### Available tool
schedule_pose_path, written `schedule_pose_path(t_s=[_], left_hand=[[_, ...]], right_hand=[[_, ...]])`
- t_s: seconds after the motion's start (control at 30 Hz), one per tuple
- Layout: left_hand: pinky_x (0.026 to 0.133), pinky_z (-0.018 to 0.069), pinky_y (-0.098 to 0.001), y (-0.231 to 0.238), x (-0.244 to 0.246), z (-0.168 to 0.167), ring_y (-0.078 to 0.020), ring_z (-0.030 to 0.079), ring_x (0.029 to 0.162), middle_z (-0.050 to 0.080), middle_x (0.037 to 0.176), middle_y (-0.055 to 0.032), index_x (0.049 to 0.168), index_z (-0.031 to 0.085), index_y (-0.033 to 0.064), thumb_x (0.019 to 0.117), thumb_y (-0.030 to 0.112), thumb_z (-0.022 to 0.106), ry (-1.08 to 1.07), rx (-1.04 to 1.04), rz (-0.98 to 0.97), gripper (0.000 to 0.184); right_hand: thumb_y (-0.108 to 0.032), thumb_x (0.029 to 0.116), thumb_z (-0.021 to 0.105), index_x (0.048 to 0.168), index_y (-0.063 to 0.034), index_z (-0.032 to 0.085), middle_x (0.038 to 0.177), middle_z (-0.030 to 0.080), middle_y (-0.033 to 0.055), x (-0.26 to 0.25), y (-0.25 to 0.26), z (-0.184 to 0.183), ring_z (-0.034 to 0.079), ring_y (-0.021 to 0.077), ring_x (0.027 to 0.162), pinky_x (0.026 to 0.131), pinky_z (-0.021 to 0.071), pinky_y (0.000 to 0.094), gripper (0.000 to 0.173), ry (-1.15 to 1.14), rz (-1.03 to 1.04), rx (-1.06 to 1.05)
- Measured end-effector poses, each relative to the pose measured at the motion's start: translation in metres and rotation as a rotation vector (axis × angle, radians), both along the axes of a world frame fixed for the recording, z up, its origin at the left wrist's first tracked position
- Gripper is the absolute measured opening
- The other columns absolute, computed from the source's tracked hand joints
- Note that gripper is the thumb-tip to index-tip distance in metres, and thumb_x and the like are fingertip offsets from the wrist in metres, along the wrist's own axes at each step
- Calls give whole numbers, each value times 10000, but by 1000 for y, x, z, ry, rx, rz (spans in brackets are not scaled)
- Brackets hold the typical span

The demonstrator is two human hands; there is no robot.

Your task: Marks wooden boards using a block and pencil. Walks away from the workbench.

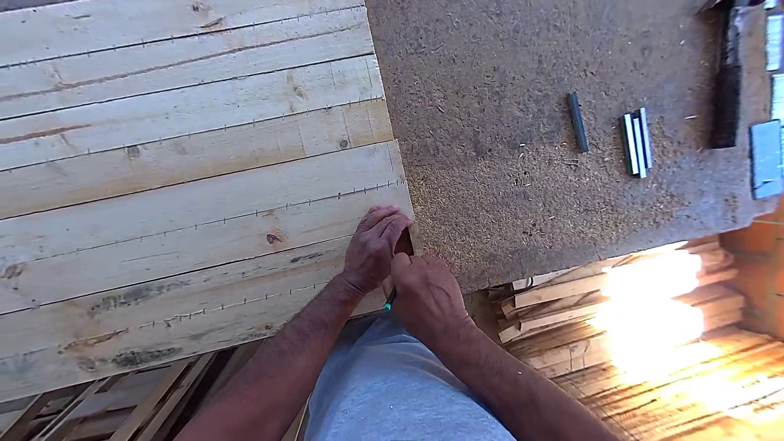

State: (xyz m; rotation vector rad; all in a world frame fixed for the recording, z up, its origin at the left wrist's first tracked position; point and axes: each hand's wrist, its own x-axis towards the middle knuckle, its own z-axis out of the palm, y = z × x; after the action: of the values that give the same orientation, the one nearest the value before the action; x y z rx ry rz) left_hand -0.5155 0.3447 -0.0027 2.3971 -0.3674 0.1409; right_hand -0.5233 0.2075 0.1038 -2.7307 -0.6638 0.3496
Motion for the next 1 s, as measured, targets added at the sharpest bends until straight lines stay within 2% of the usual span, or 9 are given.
schedule_pose_path(t_s=[0.1, 0.2, 0.3, 0.37, 0.47, 0.57, 0.7, 0.83, 1.0], left_hand=[[1210, 363, -510, -3, -2, -2, -270, 566, 1351, 719, 1251, -58, 1191, 717, 68, 994, 190, 505, -23, -30, 3, 314], [1194, 393, -529, -2, 2, 0, -262, 580, 1345, 729, 1241, -46, 1187, 726, 84, 933, 277, 596, 0, -26, 22, 344], [1181, 409, -505, -2, 2, 6, -270, 595, 1326, 736, 1224, -51, 1198, 718, 98, 766, 524, 771, 56, -41, 41, 610], [1189, 403, -498, -7, -5, 25, -306, 563, 1356, 708, 1274, -113, 1240, 693, 49, 745, 450, 851, 136, -96, 22, 656], [1104, 492, -486, -30, -28, 67, -299, 621, 1277, 688, 1288, -152, 1255, 685, 61, 869, 469, 752, 132, -98, -67, 565], [1015, 561, -466, -44, -53, 84, -303, 661, 1203, 667, 1292, -195, 1309, 662, 61, 744, 346, 888, 121, -178, -83, 673], [1171, 447, -435, -3, -77, 86, -275, 496, 1427, 518, 1519, -184, 1473, 535, 57, 825, 452, 838, 362, -135, 92, 817], [1090, 511, -447, 63, -143, 78, -257, 648, 1246, 684, 1311, -147, 1297, 676, 39, 950, 387, 705, 546, -47, 327, 493], [1045, 541, -462, 113, -247, 85, -258, 702, 1135, 730, 1196, -155, 1261, 696, 16, 953, 301, 707, 717, -70, 619, 419]], right_hand=[[-239, 896, 668, 787, -71, 639, 641, 607, 82, 9, 1, 7, 687, 274, 636, 536, 555, 421, 202, 149, -61, -4], [-216, 995, 538, 1004, -32, 680, 826, 692, 149, 19, -11, 32, 723, 326, 808, 689, 582, 491, 233, 377, -83, 116], [-285, 1075, 476, 1059, -96, 711, 787, 703, 58, 3, -49, 33, 699, 193, 672, 582, 599, 393, 302, 24, -148, 510], [-365, 1086, 474, 1124, -69, 720, 899, 743, 82, -1, -70, 30, 732, 201, 791, 711, 629, 403, 387, 4, -214, 498], [-478, 970, 659, 1398, -45, 588, 1171, 723, 146, 1, -79, 38, 712, 295, 1055, 944, 570, 525, 613, 540, -327, 295], [-307, 929, 723, 1266, -42, 651, 984, 747, 142, -8, -79, 21, 737, 290, 899, 834, 595, 529, 435, 574, -381, 358], [-308, 1023, 591, 1347, -24, 635, 1110, 715, 178, 26, -104, -21, 709, 316, 1008, 915, 578, 518, 433, 297, -426, 346], [-348, 1086, 487, 1353, 17, 614, 1185, 677, 240, 75, -129, -58, 680, 388, 1089, 959, 549, 562, 470, 146, -341, 215], [-354, 1044, 574, 1352, -20, 639, 1198, 678, 274, 73, -144, -74, 650, 469, 1138, 984, 515, 620, 459, -126, -269, 2]])
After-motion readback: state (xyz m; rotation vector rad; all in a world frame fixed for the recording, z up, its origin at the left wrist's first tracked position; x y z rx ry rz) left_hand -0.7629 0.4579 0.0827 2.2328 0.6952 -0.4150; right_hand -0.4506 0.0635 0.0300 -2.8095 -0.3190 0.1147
